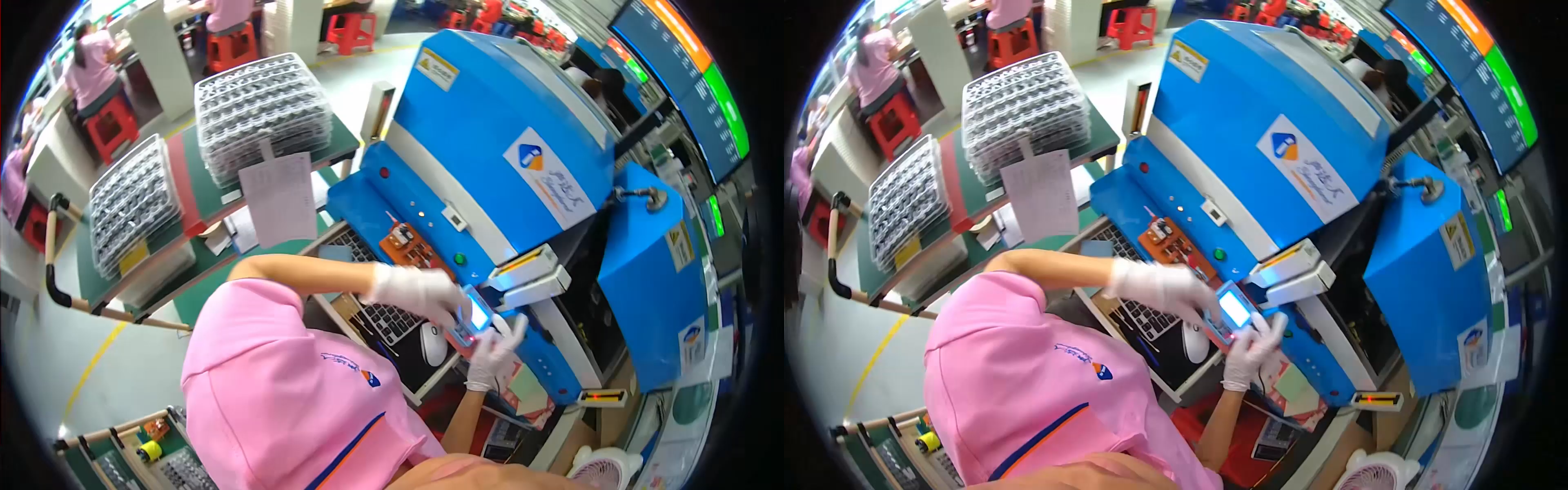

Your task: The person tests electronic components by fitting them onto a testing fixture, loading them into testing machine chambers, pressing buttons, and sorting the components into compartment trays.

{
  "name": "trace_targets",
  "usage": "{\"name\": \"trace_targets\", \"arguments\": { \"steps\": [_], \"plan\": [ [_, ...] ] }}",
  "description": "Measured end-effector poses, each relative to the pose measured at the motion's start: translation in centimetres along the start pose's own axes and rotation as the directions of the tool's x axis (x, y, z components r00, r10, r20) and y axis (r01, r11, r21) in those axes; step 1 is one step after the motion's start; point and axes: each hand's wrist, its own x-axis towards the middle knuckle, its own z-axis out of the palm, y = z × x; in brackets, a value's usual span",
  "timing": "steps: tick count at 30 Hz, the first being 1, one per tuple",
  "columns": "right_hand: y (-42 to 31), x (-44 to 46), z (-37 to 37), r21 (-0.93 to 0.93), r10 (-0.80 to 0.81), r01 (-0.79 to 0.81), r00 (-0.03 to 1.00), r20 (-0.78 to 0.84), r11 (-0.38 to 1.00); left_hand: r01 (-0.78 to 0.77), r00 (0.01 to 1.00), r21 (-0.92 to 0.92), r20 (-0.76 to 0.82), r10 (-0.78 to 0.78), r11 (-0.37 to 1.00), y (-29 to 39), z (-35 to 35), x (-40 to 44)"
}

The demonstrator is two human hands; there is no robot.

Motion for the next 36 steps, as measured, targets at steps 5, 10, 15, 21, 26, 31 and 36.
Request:
{"name": "trace_targets", "arguments": {
  "steps": [5, 10, 15, 21, 26, 31, 36],
  "plan": [
    [-1.0, 4.0, 4.9, -0.378, -0.306, 0.591, 0.746, 0.591, 0.712, 0.465, 0.783, 0.404, -0.603, -0.153, 0.787, 5.3, -12.9, -13.3],
    [-1.7, 7.0, 7.6, -0.418, -0.217, 0.7, 0.627, 0.748, 0.58, 0.841, 0.251, 0.144, -0.958, -0.14, 0.522, 6.7, -24.0, -27.7],
    [-1.2, 7.8, 8.6, -0.456, -0.192, 0.729, 0.614, 0.766, 0.511, 0.974, 0.071, 0.036, -0.986, -0.149, 0.223, 1.7, -29.9, -37.8],
    [0.2, 7.8, 8.7, -0.439, -0.234, 0.692, 0.652, 0.721, 0.574, 0.968, 0.046, 0.03, -0.997, -0.061, 0.251, -0.9, -30.6, -39.9],
    [-0.1, 7.9, 8.9, -0.495, -0.162, 0.686, 0.657, 0.736, 0.534, 0.987, 0.054, 0.041, -0.995, -0.086, 0.153, -1.8, -30.5, -40.5],
    [0.7, 7.8, 8.8, -0.377, -0.226, 0.567, 0.725, 0.651, 0.732, 0.991, 0.111, 0.107, -0.993, -0.048, 0.081, -1.4, -29.9, -39.9],
    [-1.1, 7.6, 9.3, -0.568, -0.089, 0.636, 0.703, 0.706, 0.522, 0.97, 0.168, 0.188, -0.977, -0.133, -0.153, 0.6, -29.5, -38.1]
  ]
}}
